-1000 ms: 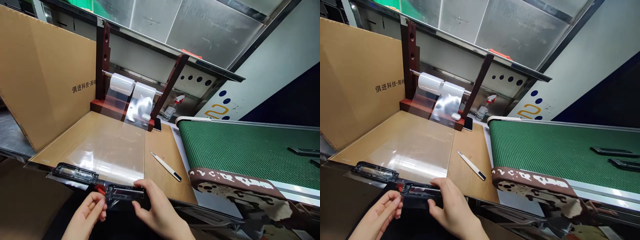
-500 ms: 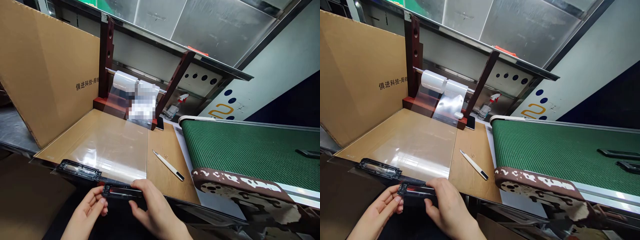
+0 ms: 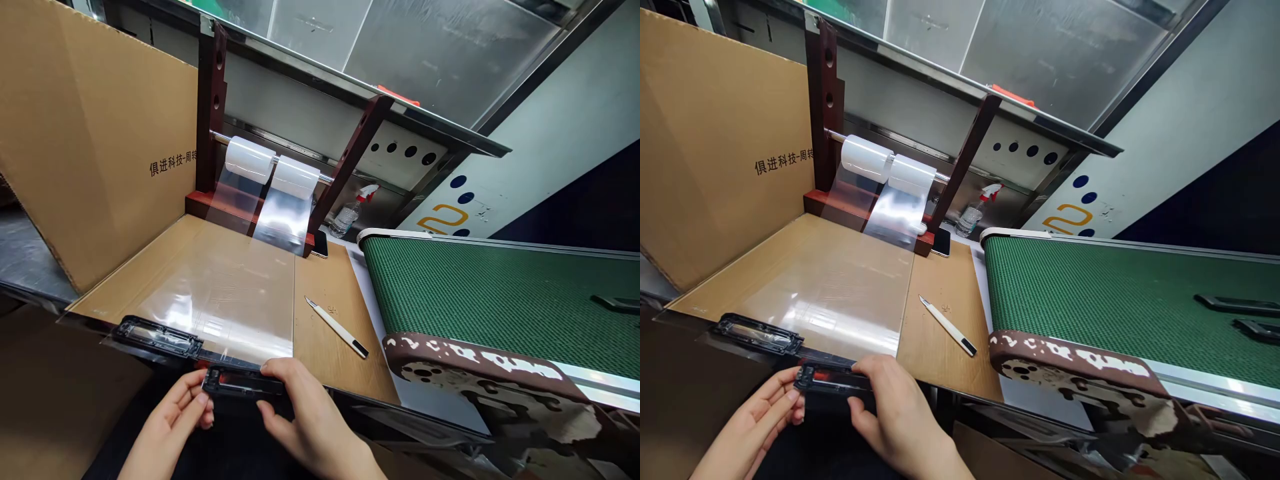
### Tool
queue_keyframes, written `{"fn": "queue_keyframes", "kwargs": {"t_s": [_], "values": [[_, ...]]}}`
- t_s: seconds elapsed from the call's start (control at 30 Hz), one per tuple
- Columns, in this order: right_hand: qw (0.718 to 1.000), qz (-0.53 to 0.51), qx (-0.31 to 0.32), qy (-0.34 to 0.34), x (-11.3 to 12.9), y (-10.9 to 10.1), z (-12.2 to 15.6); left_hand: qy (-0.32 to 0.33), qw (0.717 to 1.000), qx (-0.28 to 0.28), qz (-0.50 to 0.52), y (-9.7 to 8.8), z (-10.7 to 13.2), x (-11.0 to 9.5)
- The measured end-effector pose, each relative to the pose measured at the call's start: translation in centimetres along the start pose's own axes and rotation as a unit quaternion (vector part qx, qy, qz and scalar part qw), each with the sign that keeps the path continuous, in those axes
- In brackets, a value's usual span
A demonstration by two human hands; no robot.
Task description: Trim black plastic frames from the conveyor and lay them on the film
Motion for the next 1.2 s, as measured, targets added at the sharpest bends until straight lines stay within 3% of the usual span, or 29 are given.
{"fn": "queue_keyframes", "kwargs": {"t_s": [0.23, 0.4, 0.7, 0.9, 1.2], "values": [[1.000, -0.005, 0.001, -0.004, 0.0, 0.2, 0.2, -0.013, 1.000, -0.018, 0.010, 0.4, 1.0, -0.9], [1.000, -0.010, 0.007, 0.003, -0.3, 0.2, 0.2, -0.067, 0.991, -0.017, 0.111, 1.1, 1.6, -1.5], [0.999, -0.030, 0.009, 0.008, -0.2, 0.3, 0.0, -0.136, 0.953, 0.011, 0.269, 3.4, 3.0, 0.5], [0.999, -0.028, 0.013, 0.021, -0.3, 0.5, 0.0, -0.140, 0.960, 0.031, 0.241, 5.2, 3.9, 2.5], [0.999, -0.010, 0.029, 0.024, -0.7, 0.4, 0.1, -0.095, 0.974, 0.001, 0.207, 3.4, 3.4, -0.3]]}}
Point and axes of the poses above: each hand's wrist, its own z-axis away from the middle knuckle, its own y-axis out of the palm, x = y × z, the point moved 3 cm from there along -z, towards the middle knuckle, and after that the axes turned 9 degrees about -x, right-handed, at the moved point
